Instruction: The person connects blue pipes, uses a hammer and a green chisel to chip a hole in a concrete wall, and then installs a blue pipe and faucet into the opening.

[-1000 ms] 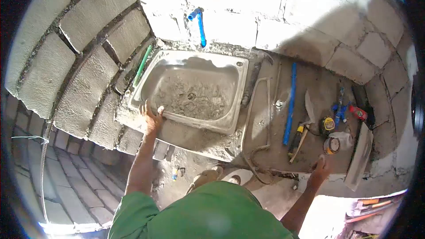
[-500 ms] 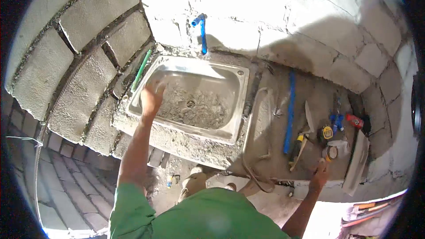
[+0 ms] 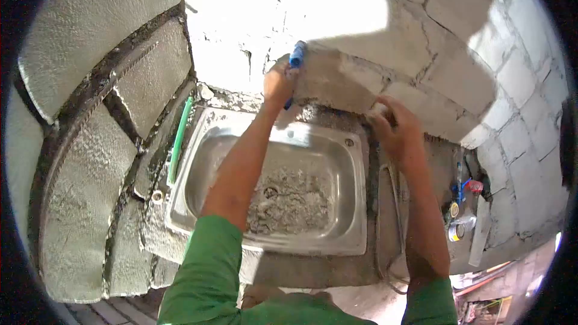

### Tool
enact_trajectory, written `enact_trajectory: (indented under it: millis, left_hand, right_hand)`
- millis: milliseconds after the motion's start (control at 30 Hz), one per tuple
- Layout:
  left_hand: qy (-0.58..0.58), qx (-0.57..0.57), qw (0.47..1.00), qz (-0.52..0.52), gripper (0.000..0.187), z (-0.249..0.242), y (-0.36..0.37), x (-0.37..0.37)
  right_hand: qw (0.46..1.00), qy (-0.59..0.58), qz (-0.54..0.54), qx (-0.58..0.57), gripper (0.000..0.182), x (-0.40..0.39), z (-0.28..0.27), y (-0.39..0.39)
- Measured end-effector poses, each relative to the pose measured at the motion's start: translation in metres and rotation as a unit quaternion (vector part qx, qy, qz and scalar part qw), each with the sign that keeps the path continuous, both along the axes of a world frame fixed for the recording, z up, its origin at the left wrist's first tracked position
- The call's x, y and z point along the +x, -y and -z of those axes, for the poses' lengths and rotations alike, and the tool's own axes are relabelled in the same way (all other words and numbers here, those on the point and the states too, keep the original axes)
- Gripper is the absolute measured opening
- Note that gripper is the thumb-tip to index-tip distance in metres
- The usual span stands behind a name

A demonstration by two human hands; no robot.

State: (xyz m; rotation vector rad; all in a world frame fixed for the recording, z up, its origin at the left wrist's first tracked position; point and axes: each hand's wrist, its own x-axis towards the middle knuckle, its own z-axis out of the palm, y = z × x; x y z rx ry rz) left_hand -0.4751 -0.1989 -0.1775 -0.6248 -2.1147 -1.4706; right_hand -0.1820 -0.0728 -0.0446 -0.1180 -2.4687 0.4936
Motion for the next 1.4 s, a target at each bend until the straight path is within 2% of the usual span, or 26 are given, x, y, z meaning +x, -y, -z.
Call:
enact_trajectory:
  millis: [100, 167, 200, 233, 267, 300, 367, 400, 467, 600, 667, 700, 767, 900, 967, 1000, 1033, 1067, 1100, 1167, 1267, 1400]
  left_hand:
    - [-0.003, 0.014, 1.0, -0.001, 0.03, 0.008, -0.01, -0.017]
    - [-0.003, 0.015, 1.0, 0.009, 0.03, 0.013, -0.008, -0.027]
    - [-0.032, 0.007, 0.999, 0.016, 0.028, 0.012, -0.004, -0.025]
    - [-0.061, -0.002, 0.998, 0.024, 0.026, 0.012, -0.002, -0.024]
    - [-0.058, 0.042, 0.997, 0.021, 0.023, 0.017, -0.005, -0.025]
    - [-0.056, 0.044, 0.997, 0.023, 0.023, 0.019, -0.008, -0.03]
    - [-0.022, -0.11, 0.994, -0.005, 0.021, 0.027, -0.016, -0.041]
    - [-0.02, -0.109, 0.994, -0.003, 0.021, 0.031, -0.021, -0.045]
    - [-0.034, 0.031, 0.999, 0.025, 0.018, 0.028, -0.023, -0.046]
    - [-0.057, 0.024, 0.998, 0.022, 0.015, 0.022, -0.016, -0.038]
    - [0.017, -0.023, 0.997, 0.069, 0.014, 0.014, -0.009, -0.034]
    - [0.018, -0.021, 0.997, 0.071, 0.014, 0.013, -0.009, -0.033]
    - [-0.042, 0.073, 0.993, 0.081, 0.016, 0.023, -0.014, -0.036]
    - [-0.035, -0.001, 0.997, 0.069, 0.018, 0.037, -0.018, -0.044]
    - [-0.11, -0.021, 0.994, 0.01, 0.021, 0.035, -0.019, -0.041]
    - [-0.11, -0.017, 0.994, 0.011, 0.021, 0.036, -0.023, -0.042]
    - [-0.121, 0.012, 0.993, -0.003, 0.024, 0.044, -0.033, -0.047]
    - [-0.131, 0.041, 0.99, -0.018, 0.026, 0.045, -0.036, -0.046]
    - [-0.13, 0.044, 0.99, -0.018, 0.026, 0.047, -0.037, -0.046]
    - [-0.107, -0.015, 0.993, -0.039, 0.03, 0.04, -0.028, -0.038]
    - [-0.086, -0.043, 0.995, -0.011, 0.028, 0.035, -0.02, -0.038]
    - [-0.154, -0.001, 0.988, -0.024, 0.031, 0.038, -0.018, -0.039]
  right_hand:
    - [0.999, 0.048, -0.019, 0.005, 0.044, -0.079, -0.005, 0.032]
    - [0.992, 0.002, -0.072, 0.102, 0.053, -0.13, 0.008, 0.04]
    - [0.992, 0.003, -0.072, 0.106, 0.053, -0.154, 0.017, 0.043]
    - [0.987, -0.049, -0.062, 0.138, 0.057, -0.177, 0.027, 0.045]
    - [0.979, -0.1, -0.051, 0.167, 0.06, -0.191, 0.029, 0.052]
    - [0.979, -0.098, -0.049, 0.169, 0.06, -0.202, 0.031, 0.055]
    - [0.989, 0.011, 0.014, 0.149, 0.056, -0.215, 0.03, 0.063]
    - [0.989, 0.014, 0.016, 0.149, 0.056, -0.22, 0.034, 0.063]
    - [0.988, -0.042, 0.007, 0.146, 0.044, -0.231, 0.045, 0.06]
    - [0.985, -0.073, 0.02, 0.155, 0.035, -0.234, 0.054, 0.06]
    - [0.989, -0.06, 0.038, 0.128, 0.033, -0.234, 0.054, 0.066]
    - [0.989, -0.06, 0.04, 0.13, 0.033, -0.235, 0.053, 0.066]
    - [0.99, -0.026, 0.065, 0.12, 0.045, -0.234, 0.053, 0.07]
    - [0.985, 0.066, 0.06, 0.147, 0.051, -0.221, 0.023, 0.071]
    - [0.987, -0.103, 0.074, 0.097, 0.046, -0.221, 0.005, 0.065]
    - [0.987, -0.103, 0.075, 0.1, 0.046, -0.223, -0.01, 0.063]
    - [0.98, -0.096, -0.028, -0.172, 0.041, -0.224, -0.028, 0.063]
    - [0.89, -0.08, -0.127, -0.43, 0.041, -0.227, -0.037, 0.063]
    - [0.891, -0.078, -0.127, -0.428, 0.041, -0.233, -0.037, 0.064]
    - [0.828, 0.011, -0.231, -0.511, 0.041, -0.248, -0.031, 0.069]
    - [0.826, 0.08, -0.191, -0.524, 0.041, -0.268, -0.017, 0.065]
    - [0.832, 0.045, -0.209, -0.512, 0.033, -0.281, -0.026, 0.05]
